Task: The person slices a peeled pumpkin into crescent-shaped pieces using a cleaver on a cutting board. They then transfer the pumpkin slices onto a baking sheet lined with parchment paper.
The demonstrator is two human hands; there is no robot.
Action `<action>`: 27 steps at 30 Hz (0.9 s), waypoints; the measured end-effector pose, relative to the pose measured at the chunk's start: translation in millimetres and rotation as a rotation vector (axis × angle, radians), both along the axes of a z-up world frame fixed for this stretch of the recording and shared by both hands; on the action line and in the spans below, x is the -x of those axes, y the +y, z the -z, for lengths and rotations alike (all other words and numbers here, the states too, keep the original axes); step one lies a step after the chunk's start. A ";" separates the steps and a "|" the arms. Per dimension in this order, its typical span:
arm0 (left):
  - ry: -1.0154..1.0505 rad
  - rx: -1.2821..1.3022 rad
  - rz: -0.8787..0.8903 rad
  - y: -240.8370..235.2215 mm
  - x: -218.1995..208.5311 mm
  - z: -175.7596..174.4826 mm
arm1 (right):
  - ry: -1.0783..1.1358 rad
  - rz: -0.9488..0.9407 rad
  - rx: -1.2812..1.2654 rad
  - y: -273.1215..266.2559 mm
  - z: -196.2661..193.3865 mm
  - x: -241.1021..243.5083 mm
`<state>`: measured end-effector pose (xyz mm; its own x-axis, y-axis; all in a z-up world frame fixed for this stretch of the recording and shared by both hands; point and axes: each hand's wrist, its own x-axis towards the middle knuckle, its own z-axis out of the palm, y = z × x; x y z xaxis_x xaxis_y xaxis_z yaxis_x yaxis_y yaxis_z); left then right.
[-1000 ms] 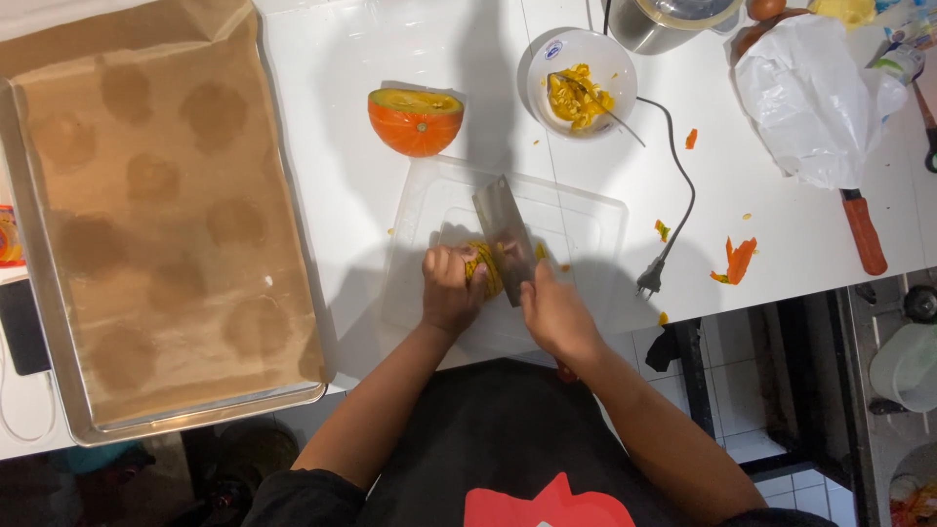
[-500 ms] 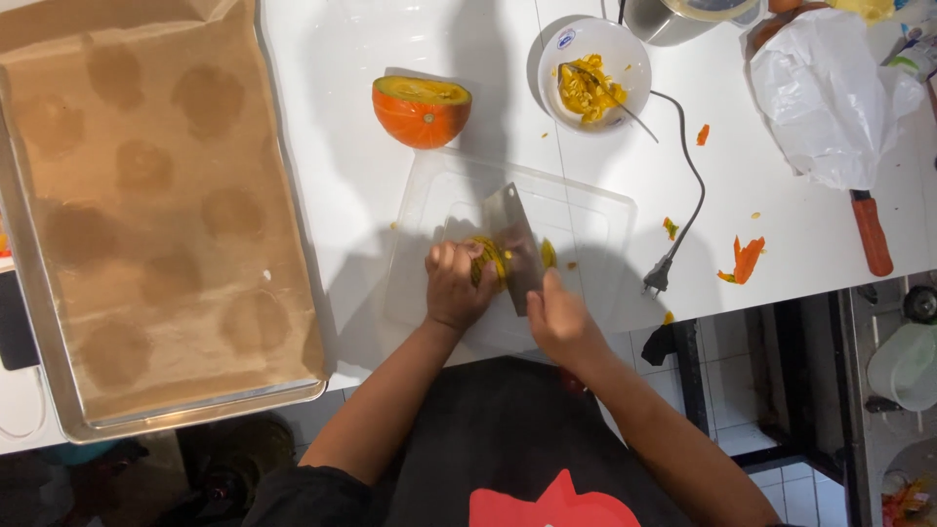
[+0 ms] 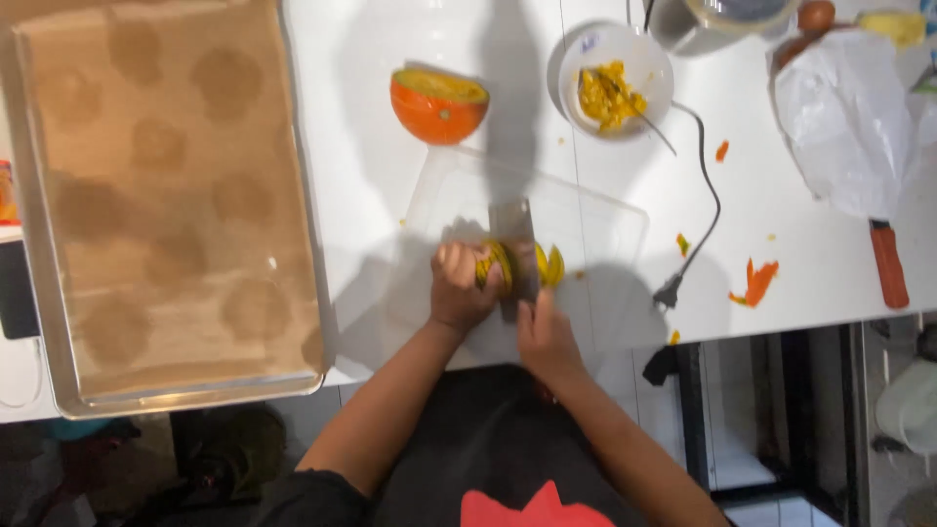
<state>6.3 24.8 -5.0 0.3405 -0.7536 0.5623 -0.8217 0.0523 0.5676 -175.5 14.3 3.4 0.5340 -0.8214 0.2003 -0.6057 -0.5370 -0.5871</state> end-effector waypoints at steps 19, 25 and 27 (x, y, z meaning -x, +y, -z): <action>0.098 0.116 0.044 2.6 0.0 -12.2 | 0.251 0.285 -0.543 -10.5 -56.1 -1.2; 0.148 0.090 0.034 6.0 2.0 -12.5 | 0.345 0.255 -0.475 0.3 -116.1 -7.1; 0.163 0.086 0.036 4.3 2.1 -11.6 | 0.413 0.213 -0.483 2.3 -125.0 -12.6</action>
